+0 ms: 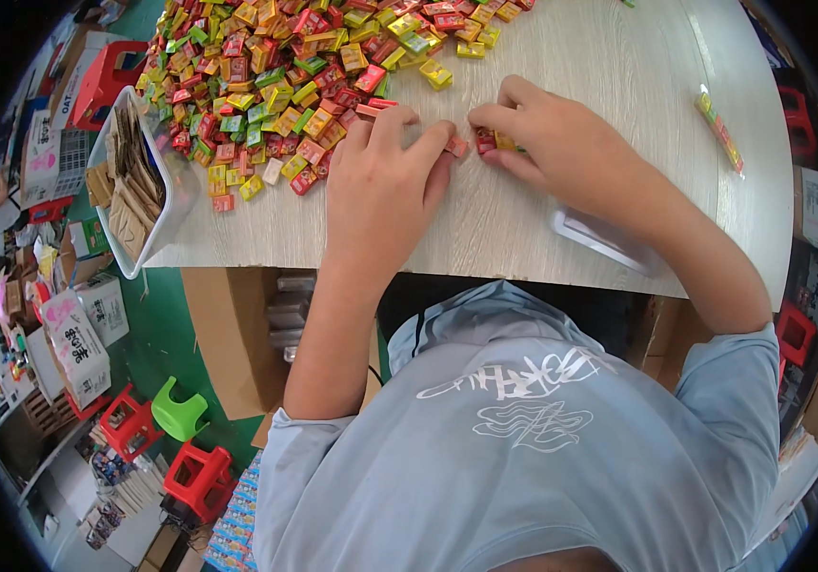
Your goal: The recorder is sorting and stacking small wrapped candies into a plastic mold.
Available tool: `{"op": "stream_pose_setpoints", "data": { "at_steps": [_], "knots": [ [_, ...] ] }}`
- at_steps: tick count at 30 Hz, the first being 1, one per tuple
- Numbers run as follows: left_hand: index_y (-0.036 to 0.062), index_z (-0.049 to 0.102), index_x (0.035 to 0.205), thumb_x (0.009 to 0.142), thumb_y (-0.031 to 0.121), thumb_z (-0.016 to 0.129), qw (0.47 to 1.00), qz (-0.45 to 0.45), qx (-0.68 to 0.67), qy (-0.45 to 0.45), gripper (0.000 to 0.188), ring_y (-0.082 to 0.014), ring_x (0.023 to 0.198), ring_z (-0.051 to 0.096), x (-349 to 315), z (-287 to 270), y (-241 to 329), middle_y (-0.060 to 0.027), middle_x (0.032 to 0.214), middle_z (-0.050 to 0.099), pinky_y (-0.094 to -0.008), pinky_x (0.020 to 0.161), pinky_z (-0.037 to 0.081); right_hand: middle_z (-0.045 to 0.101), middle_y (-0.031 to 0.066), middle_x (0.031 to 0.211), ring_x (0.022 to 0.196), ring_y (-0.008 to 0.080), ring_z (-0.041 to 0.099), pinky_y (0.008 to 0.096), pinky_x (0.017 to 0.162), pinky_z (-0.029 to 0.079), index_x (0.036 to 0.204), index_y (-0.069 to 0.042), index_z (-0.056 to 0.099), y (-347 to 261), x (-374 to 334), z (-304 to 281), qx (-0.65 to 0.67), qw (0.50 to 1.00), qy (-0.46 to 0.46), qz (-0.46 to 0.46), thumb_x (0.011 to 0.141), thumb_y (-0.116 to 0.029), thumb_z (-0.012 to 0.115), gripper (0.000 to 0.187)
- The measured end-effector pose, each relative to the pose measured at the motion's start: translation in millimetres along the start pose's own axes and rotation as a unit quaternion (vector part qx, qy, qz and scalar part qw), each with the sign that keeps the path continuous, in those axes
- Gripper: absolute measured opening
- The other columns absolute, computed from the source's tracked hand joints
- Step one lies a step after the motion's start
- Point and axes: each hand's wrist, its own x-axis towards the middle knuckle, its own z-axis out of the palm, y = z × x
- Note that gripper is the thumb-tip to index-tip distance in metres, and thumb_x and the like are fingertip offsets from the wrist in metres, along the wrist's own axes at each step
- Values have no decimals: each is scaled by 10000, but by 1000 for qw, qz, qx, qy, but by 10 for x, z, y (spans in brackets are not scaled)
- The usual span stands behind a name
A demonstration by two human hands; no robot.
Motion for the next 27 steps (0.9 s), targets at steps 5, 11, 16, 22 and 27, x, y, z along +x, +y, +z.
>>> {"op": "stream_pose_setpoints", "data": {
  "at_steps": [5, 11, 16, 22, 27],
  "knots": [
    [192, 724, 1208, 880, 235, 789, 999, 33, -4, -7, 337, -303, 1012, 611, -33, -4, -52, -82, 1162, 622, -446, 854, 525, 623, 140, 1128, 1006, 344, 666, 431, 886, 545, 1230, -106, 693, 69, -28, -67, 11, 1000, 3, -11, 927, -147, 744, 310],
    [72, 602, 1411, 885, 192, 797, 996, 4, -74, -52, 573, -388, 1158, 595, -52, -139, 14, -156, 1283, 614, -480, 1028, 477, 620, 135, 1151, 1026, 339, 663, 429, 897, 541, 1276, -120, 681, 80, 58, -17, -4, 998, 7, -58, 916, -139, 748, 366],
    [3, 576, 1363, 873, 156, 787, 995, 9, -86, -43, 555, -381, 1194, 562, -150, -146, -53, -188, 1237, 588, -472, 1040, 477, 613, 146, 1179, 1036, 355, 657, 437, 899, 538, 1414, -154, 603, 81, 92, 21, 43, 996, 46, -59, 959, -132, 705, 467],
    [-9, 641, 1246, 896, 125, 778, 990, -35, -121, -70, 399, -377, 1092, 608, -130, -157, -42, -174, 1155, 593, -455, 947, 518, 632, 129, 1154, 1007, 337, 668, 448, 854, 542, 1447, -219, 599, 180, 424, -41, -92, 994, 50, -36, 1024, -188, 634, 426],
    [-18, 671, 1186, 902, 131, 782, 988, -56, -137, -37, 340, -376, 1036, 627, -140, -99, -32, -173, 1104, 600, -458, 910, 526, 644, 110, 1147, 983, 321, 687, 443, 821, 563, 1292, -168, 677, 316, 372, -39, -93, 986, 113, -79, 1014, -216, 653, 283]
  ]
}}
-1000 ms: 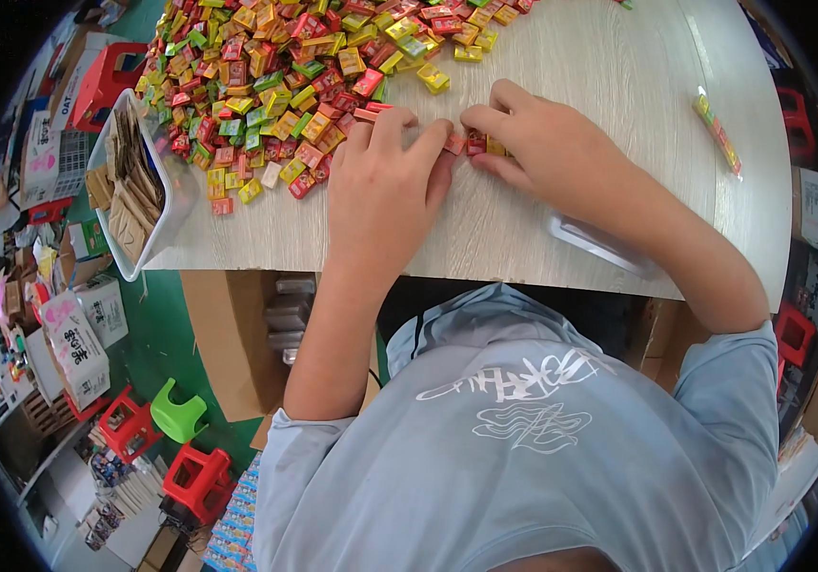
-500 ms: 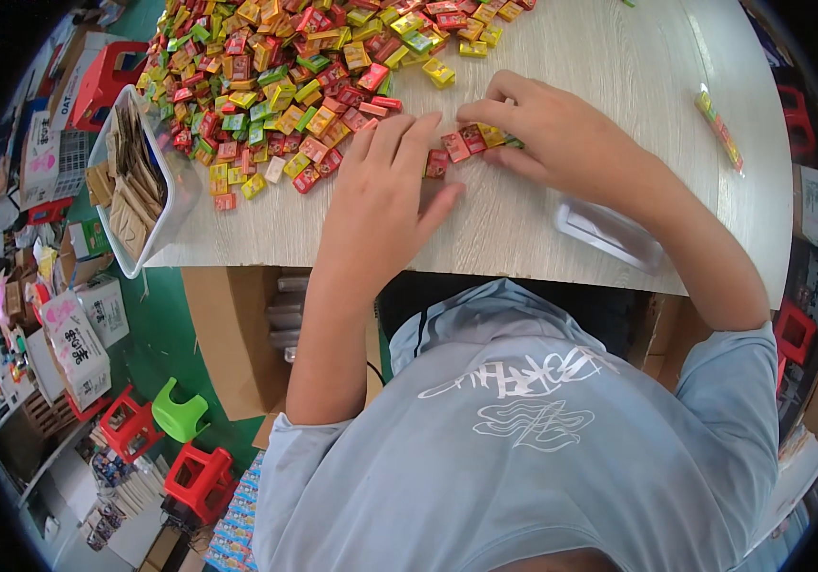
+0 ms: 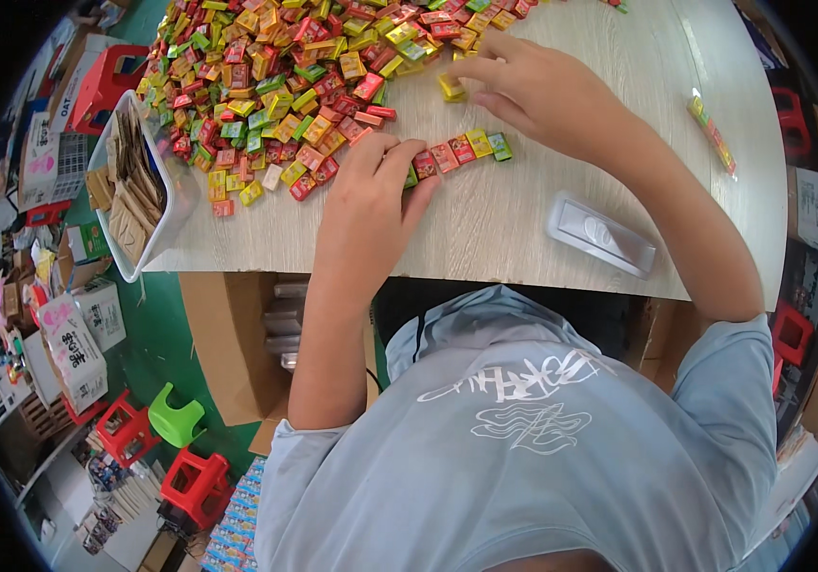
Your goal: The recorder is sorting and stacking small wrapped candies into a plastic mold.
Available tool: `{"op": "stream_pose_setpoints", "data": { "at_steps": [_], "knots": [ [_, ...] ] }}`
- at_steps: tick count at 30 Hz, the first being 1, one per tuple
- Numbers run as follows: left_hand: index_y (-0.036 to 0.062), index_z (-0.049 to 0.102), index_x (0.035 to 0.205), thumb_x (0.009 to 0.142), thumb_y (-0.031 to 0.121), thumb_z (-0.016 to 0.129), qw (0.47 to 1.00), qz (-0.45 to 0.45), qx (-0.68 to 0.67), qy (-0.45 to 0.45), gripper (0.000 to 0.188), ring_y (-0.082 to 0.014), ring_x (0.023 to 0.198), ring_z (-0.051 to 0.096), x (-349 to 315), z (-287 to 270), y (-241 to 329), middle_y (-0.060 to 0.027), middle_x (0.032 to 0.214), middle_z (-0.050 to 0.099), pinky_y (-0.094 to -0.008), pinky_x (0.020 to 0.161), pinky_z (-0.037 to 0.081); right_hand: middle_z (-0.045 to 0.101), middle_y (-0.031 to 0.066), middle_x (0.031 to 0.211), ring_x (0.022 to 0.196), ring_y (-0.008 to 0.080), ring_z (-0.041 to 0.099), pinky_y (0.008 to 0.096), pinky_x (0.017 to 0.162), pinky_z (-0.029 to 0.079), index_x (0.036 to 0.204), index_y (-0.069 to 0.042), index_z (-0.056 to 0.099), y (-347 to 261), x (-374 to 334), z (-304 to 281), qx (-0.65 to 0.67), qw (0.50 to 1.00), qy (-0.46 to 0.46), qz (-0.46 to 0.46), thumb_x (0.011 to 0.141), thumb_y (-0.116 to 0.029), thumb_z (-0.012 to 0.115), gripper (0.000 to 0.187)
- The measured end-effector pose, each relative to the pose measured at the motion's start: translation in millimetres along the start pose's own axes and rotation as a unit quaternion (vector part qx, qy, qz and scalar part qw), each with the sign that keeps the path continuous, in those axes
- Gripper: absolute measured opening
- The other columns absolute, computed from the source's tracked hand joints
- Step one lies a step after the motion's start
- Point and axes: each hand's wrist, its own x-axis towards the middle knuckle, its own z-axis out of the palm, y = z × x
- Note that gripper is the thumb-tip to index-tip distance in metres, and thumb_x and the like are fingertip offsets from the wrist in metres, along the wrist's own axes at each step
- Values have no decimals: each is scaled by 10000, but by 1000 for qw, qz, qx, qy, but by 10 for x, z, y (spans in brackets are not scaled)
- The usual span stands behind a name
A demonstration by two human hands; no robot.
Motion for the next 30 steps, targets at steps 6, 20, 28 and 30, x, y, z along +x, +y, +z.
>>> {"op": "stream_pose_setpoints", "data": {
  "at_steps": [6, 20, 28, 30],
  "knots": [
    [-33, 666, 1196, 893, 137, 794, 1000, -11, -16, 0, 371, -384, 1051, 630, -3, -8, 3, -180, 1114, 602, -462, 921, 523, 628, 105, 1113, 985, 335, 666, 454, 837, 539, 1145, -105, 663, 190, -204, -154, -10, 1000, -10, 0, 1019, -211, 656, 166],
    [-36, 652, 1230, 888, 141, 796, 1000, -11, -10, -8, 411, -403, 1102, 614, 0, -5, 34, -202, 1163, 596, -472, 959, 511, 615, 132, 1074, 961, 312, 667, 413, 822, 548, 1103, -49, 641, 210, -229, -75, 44, 999, 11, 6, 985, -106, 666, 133],
    [1, 647, 1259, 890, 155, 788, 999, 28, 46, -3, 423, -386, 1101, 609, 73, 34, 46, -180, 1156, 601, -468, 971, 505, 613, 99, 1179, 982, 286, 656, 353, 854, 554, 1156, -57, 644, 114, -606, -303, 185, 976, -112, -8, 918, -16, 709, 249],
    [12, 651, 1259, 891, 159, 786, 998, 34, 58, -6, 419, -383, 1077, 608, 100, 39, 78, -174, 1141, 596, -469, 958, 506, 606, 99, 1206, 1002, 287, 654, 351, 869, 557, 1210, -66, 637, 110, -609, -295, 154, 985, -72, 16, 914, -41, 732, 312]
  ]
}}
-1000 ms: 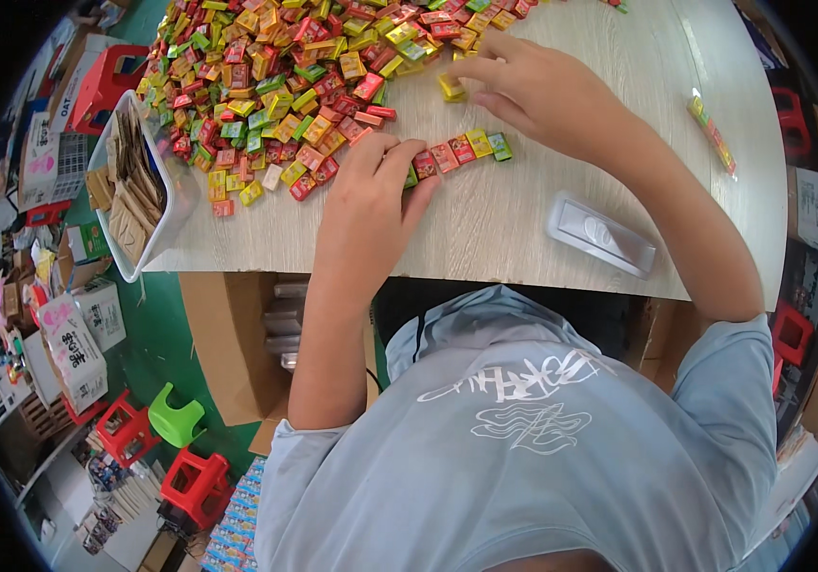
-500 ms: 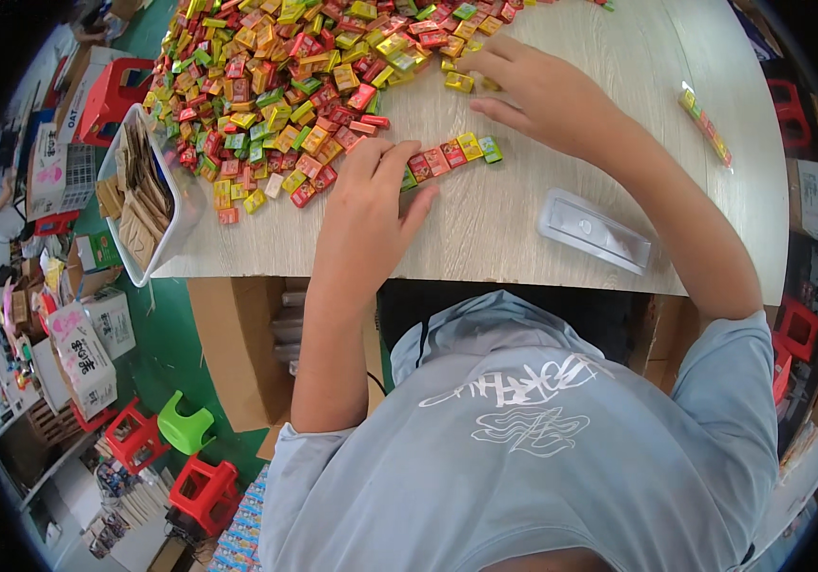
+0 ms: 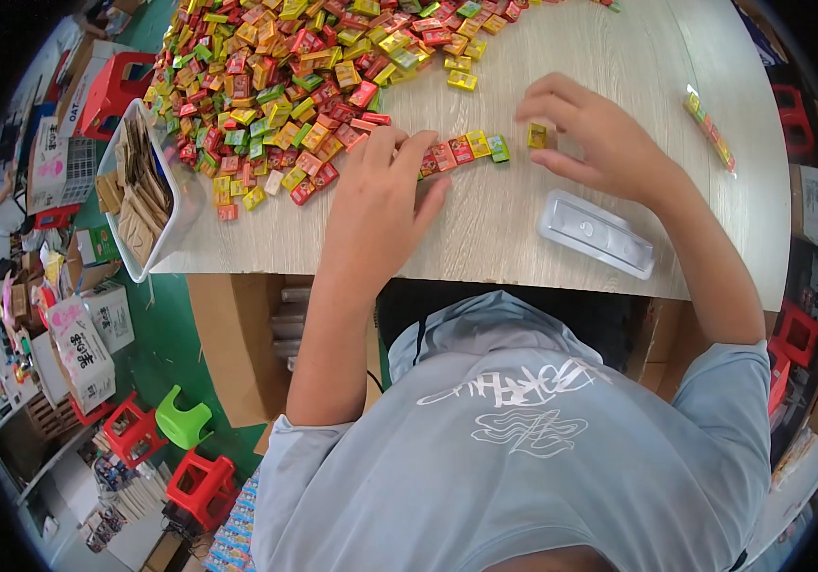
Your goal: The recorder is sorting and stacking small wrapped candies into a plastic mold.
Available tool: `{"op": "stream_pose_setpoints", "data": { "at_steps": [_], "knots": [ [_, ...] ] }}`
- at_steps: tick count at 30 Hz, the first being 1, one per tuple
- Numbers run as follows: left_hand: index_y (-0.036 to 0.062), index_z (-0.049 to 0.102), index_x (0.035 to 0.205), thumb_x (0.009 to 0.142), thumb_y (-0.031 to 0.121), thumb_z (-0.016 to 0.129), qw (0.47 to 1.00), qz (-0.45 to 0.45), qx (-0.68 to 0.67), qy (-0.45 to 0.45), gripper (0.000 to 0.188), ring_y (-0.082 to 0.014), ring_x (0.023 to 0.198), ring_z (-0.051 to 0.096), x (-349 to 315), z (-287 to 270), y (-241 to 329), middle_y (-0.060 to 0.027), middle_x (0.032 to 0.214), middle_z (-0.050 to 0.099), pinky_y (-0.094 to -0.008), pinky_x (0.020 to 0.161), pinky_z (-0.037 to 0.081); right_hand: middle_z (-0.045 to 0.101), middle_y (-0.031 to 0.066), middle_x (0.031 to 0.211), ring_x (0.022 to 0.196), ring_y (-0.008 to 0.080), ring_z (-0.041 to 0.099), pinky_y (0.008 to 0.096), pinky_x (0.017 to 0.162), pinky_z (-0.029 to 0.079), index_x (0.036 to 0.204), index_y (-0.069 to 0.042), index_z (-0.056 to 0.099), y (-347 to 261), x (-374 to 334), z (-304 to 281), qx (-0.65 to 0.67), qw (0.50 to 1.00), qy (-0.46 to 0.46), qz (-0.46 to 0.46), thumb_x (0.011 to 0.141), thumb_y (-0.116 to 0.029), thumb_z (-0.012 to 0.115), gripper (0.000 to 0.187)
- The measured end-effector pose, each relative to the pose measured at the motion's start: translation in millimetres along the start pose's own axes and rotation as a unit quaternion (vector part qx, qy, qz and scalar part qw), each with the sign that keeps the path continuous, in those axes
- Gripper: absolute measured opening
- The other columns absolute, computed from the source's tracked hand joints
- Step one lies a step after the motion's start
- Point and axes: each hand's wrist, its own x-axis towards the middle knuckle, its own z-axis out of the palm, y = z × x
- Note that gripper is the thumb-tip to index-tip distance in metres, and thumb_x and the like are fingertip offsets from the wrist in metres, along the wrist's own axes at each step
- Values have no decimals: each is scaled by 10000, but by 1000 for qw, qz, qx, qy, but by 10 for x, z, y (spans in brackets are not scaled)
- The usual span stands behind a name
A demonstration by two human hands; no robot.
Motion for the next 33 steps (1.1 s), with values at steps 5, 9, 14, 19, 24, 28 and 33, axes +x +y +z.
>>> {"op": "stream_pose_setpoints", "data": {
  "at_steps": [5, 9, 14, 19, 24, 28, 33],
  "knots": [
    [53, 660, 1260, 891, 162, 781, 1000, 12, 12, -11, 403, -366, 1014, 603, 84, 41, 48, -154, 1100, 582, -463, 914, 512, 598, 104, 1229, 1031, 295, 652, 347, 902, 564, 1340, -80, 606, 56, 46, 52, 13, 1000, -10, 22, 897, -108, 792, 481],
    [78, 677, 1229, 892, 151, 778, 1000, 21, 17, -12, 360, -344, 991, 611, 159, 90, 78, -141, 1082, 585, -449, 870, 521, 600, 107, 1225, 1041, 300, 650, 367, 901, 553, 1342, -63, 613, -28, 139, 117, 38, 998, -32, 40, 894, -111, 795, 486],
    [85, 695, 1185, 889, 148, 779, 1000, 16, 3, -20, 313, -335, 943, 620, 242, 104, 109, -134, 1047, 588, -447, 831, 526, 613, 112, 1178, 1032, 315, 645, 395, 879, 544, 1283, -47, 654, 69, 115, 130, 42, 999, -19, 7, 906, -108, 777, 401],
    [113, 724, 1170, 884, 173, 789, 999, 21, 23, -36, 300, -336, 910, 617, 302, 102, 220, -126, 1014, 584, -457, 811, 523, 629, 110, 1143, 1012, 339, 645, 413, 870, 544, 1214, -43, 677, 57, 67, 122, 25, 1000, -3, -3, 912, -139, 774, 332],
    [135, 737, 1170, 882, 186, 792, 998, 34, 44, -38, 298, -334, 895, 615, 375, 173, 265, -122, 994, 580, -463, 804, 521, 630, 118, 1137, 1005, 343, 646, 429, 866, 541, 1186, -45, 677, 21, -9, 142, 10, 999, 46, 5, 914, -144, 767, 303],
    [156, 740, 1169, 877, 192, 800, 998, 48, 6, -47, 300, -328, 897, 611, 493, 186, 412, -111, 982, 574, -458, 800, 521, 634, 126, 1120, 999, 339, 644, 429, 864, 539, 1164, -37, 678, -24, -253, -38, -18, 996, 92, 7, 911, -144, 762, 288],
    [176, 763, 1172, 863, 203, 809, 984, 161, -28, -69, 314, -280, 899, 619, 605, 63, 887, -84, 956, 569, -419, 779, 511, 630, 125, 1100, 995, 337, 641, 417, 865, 538, 1152, -30, 688, -597, -959, -331, -25, 985, 135, 107, 880, -103, 776, 295]
  ]
}}
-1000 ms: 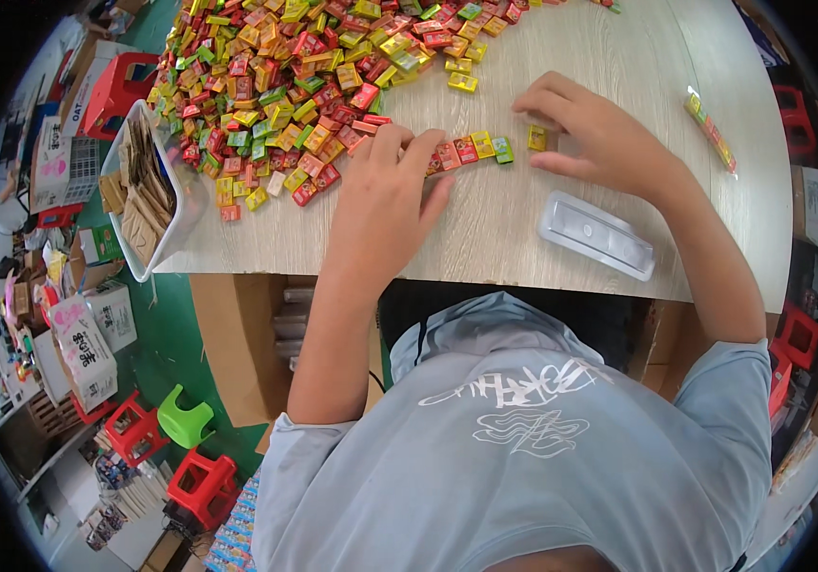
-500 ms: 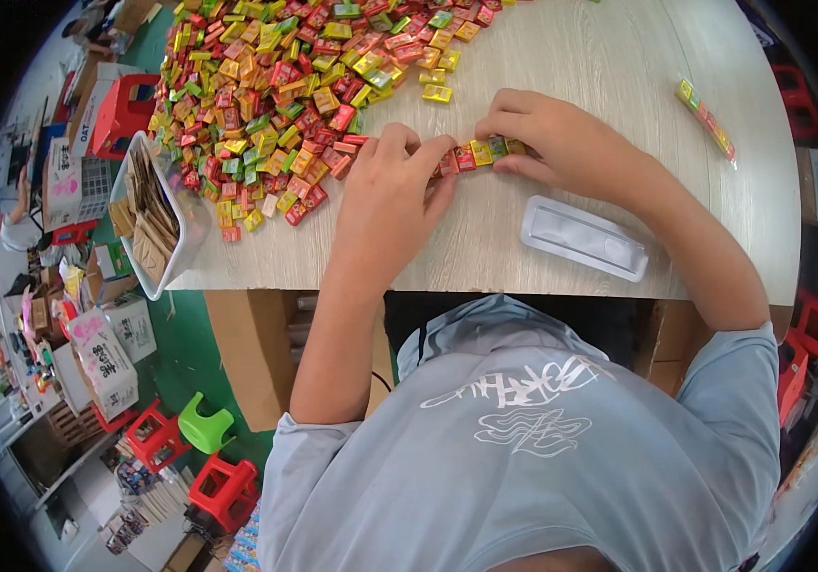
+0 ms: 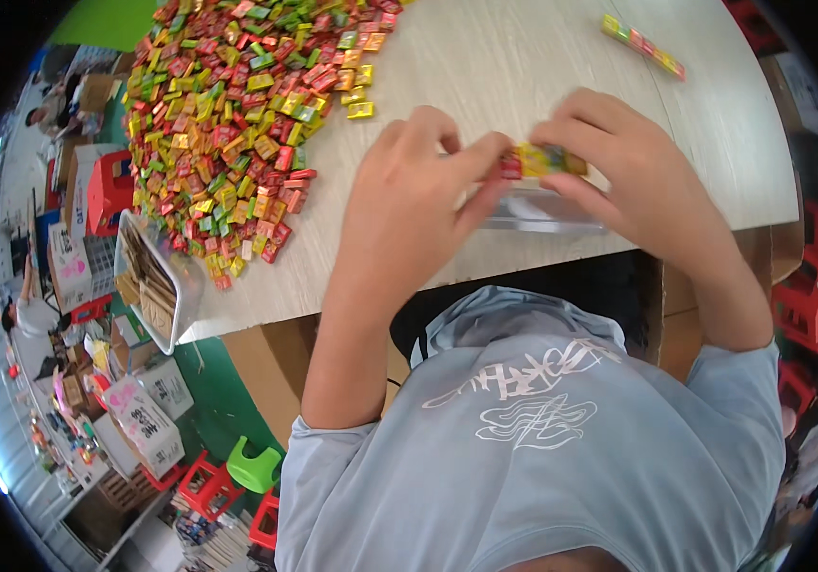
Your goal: The recorder is sorting and stacking small wrapped candies into a plastic mold.
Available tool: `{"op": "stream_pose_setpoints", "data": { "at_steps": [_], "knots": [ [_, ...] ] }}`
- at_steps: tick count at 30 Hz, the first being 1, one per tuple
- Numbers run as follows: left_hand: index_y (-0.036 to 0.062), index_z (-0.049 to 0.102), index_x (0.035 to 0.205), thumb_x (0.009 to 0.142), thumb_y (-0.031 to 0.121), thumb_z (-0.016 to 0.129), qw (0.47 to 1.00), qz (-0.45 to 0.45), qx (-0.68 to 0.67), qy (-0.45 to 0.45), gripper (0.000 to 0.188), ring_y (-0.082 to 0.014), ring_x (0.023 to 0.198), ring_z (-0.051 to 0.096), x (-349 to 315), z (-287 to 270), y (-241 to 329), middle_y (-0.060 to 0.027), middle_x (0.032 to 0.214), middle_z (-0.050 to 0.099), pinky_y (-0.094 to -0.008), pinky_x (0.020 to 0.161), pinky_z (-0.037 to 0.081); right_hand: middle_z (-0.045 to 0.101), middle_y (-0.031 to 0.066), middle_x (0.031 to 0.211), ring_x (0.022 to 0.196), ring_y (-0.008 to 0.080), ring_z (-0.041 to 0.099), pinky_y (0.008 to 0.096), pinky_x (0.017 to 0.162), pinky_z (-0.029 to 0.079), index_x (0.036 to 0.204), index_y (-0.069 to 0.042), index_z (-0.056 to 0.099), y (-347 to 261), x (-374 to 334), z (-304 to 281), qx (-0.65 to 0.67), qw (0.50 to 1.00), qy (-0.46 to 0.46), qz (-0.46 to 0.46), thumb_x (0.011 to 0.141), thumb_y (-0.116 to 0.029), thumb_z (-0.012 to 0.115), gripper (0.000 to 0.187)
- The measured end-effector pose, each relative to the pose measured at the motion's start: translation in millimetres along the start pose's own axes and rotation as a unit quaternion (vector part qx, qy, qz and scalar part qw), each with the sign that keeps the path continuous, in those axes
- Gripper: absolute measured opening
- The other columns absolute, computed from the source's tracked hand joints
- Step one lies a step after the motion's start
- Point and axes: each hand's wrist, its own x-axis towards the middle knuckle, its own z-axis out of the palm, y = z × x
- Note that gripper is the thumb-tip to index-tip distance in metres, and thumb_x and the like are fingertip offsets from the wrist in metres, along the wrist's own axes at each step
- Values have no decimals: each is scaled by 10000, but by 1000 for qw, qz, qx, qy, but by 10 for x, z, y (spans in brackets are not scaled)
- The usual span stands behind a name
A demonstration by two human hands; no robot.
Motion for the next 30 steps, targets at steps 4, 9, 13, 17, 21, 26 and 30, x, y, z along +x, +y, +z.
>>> {"op": "stream_pose_setpoints", "data": {
  "at_steps": [4, 9, 13, 17, 21, 26, 30],
  "knots": [
    [176, 748, 1160, 835, 186, 825, 997, 57, -36, -39, 335, -290, 903, 609, 2, 174, 142, -82, 989, 567, -416, 789, 523, 628, 126, 1106, 1003, 339, 641, 411, 870, 540, 1184, -32, 689, -143, -467, 82, 26, 991, 46, 121, 858, -62, 785, 341],
    [140, 722, 1175, 833, 185, 828, 996, 59, -29, -54, 360, -300, 897, 592, -120, 379, 158, -89, 1015, 568, -423, 817, 526, 621, 127, 1163, 1062, 337, 628, 415, 899, 539, 1217, -43, 680, -140, -675, 417, 26, 984, 80, 157, 874, -87, 786, 362],
    [95, 727, 1196, 834, 209, 836, 999, 44, -17, -8, 395, -306, 994, 600, -334, 410, 142, -85, 1156, 622, -423, 875, 517, 615, 126, 1223, 1111, 350, 605, 429, 937, 528, 1259, -55, 670, -136, -795, 500, -12, 984, 103, 142, 881, -98, 782, 397],
    [110, 733, 1245, 839, 227, 836, 995, 58, 73, 28, 435, -276, 1166, 602, -629, 525, 112, -56, 1345, 648, -417, 978, 481, 616, 115, 1344, 1129, 348, 594, 426, 987, 507, 1326, -57, 656, -165, -869, 622, -69, 984, 107, 126, 869, -94, 779, 475],
    [118, 737, 1252, 857, 218, 818, 995, 43, 75, 49, 415, -255, 1243, 587, -697, 564, 130, -32, 1392, 644, -415, 1016, 457, 594, 104, 1451, 1205, 334, 586, 433, 1050, 474, 1359, -58, 650, -226, -960, 781, -130, 977, 108, 131, 873, -106, 763, 501],
    [93, 665, 1361, 888, 232, 783, 996, 42, 67, 39, 507, -308, 1400, 524, -635, 560, 144, -104, 1473, 603, -440, 1068, 443, 582, 101, 1504, 1386, 336, 528, 450, 1125, 423, 1372, -66, 651, -255, -1001, 891, -168, 964, 139, 151, 896, -125, 730, 486],
    [59, 585, 1444, 893, 243, 780, 999, 31, 37, -23, 613, -349, 1454, 484, -579, 550, 113, -151, 1521, 567, -464, 1103, 434, 582, 109, 1507, 1399, 344, 520, 451, 1135, 416, 1293, -72, 670, -193, -932, 717, -108, 972, 150, 146, 881, -145, 758, 428]
  ]
}}
